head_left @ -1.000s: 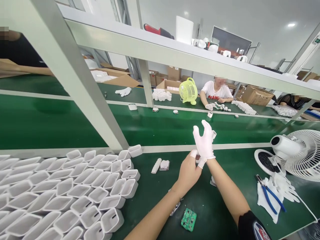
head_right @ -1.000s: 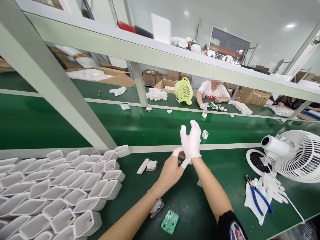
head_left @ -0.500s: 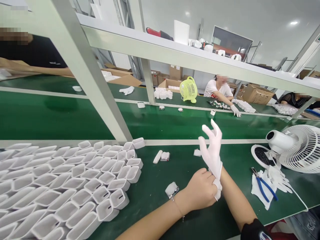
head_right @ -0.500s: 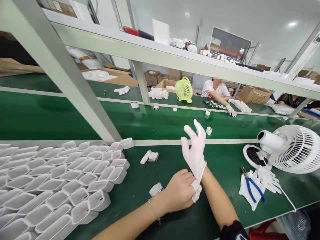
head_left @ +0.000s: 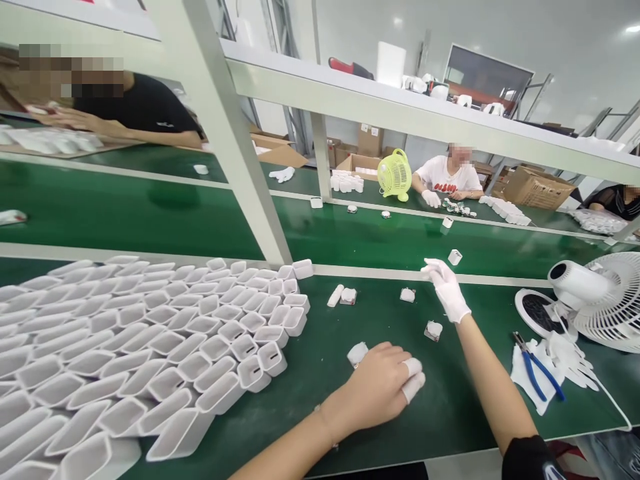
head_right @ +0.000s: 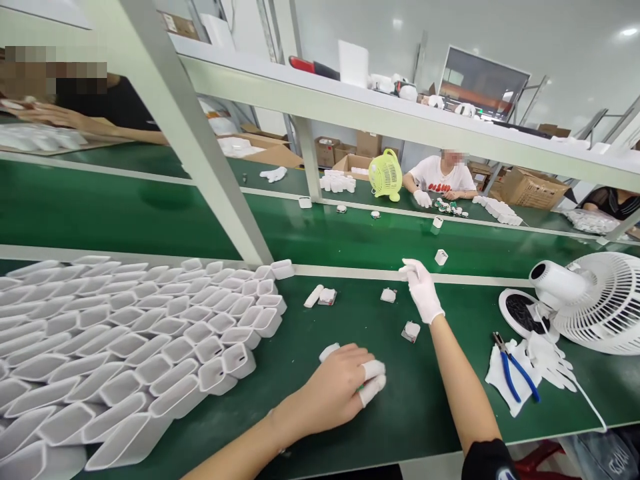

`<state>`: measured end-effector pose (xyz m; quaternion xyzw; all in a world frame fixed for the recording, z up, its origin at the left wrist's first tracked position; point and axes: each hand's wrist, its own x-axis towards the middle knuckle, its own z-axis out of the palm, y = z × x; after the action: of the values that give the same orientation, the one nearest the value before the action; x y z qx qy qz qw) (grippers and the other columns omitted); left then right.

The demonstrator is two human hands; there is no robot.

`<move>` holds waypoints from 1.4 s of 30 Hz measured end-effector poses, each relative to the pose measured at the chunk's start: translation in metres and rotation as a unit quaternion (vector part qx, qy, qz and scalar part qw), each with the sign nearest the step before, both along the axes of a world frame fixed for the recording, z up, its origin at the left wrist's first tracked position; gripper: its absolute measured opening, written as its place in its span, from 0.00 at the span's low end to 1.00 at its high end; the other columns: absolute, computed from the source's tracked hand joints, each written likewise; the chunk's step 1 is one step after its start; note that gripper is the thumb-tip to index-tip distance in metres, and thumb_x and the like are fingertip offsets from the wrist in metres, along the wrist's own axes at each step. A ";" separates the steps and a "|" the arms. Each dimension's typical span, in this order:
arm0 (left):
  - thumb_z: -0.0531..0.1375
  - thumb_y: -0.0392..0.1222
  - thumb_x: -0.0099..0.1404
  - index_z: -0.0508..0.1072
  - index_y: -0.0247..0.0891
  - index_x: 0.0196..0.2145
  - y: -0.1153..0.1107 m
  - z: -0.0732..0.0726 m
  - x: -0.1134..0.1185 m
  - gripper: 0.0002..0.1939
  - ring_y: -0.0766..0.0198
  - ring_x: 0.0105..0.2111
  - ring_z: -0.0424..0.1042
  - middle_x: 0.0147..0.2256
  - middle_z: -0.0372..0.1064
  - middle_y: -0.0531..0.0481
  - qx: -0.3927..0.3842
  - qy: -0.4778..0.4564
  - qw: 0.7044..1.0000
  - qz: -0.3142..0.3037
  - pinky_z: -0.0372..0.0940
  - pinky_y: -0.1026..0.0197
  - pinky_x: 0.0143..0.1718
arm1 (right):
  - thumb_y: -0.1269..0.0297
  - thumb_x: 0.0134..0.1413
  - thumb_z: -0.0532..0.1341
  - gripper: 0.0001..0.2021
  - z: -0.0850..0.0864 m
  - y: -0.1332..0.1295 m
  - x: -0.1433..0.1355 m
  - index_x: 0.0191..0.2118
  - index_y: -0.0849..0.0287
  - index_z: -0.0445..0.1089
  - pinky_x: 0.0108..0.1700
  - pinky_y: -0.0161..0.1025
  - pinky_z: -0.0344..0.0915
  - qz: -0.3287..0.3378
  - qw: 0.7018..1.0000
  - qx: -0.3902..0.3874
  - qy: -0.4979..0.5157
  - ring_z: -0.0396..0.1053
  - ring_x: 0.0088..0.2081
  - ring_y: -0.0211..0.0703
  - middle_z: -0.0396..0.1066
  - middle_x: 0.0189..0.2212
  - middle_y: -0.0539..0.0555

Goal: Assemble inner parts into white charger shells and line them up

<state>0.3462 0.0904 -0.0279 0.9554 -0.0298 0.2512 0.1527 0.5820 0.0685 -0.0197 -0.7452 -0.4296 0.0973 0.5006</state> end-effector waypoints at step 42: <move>0.66 0.50 0.50 0.62 0.34 0.46 0.100 0.060 0.021 0.29 0.58 0.38 0.71 0.46 0.68 0.37 -0.607 -0.136 0.783 0.011 0.66 0.65 0.26 | 0.59 0.54 0.60 0.18 0.052 -0.011 -0.061 0.49 0.58 0.61 0.50 0.41 0.66 0.031 0.993 0.114 0.019 0.71 0.44 0.40 0.72 0.42 0.53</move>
<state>0.3672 0.1904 0.0321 0.6209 0.1189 0.3466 0.6930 0.5206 0.0574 0.0323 -0.6681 -0.4508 0.0774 0.5869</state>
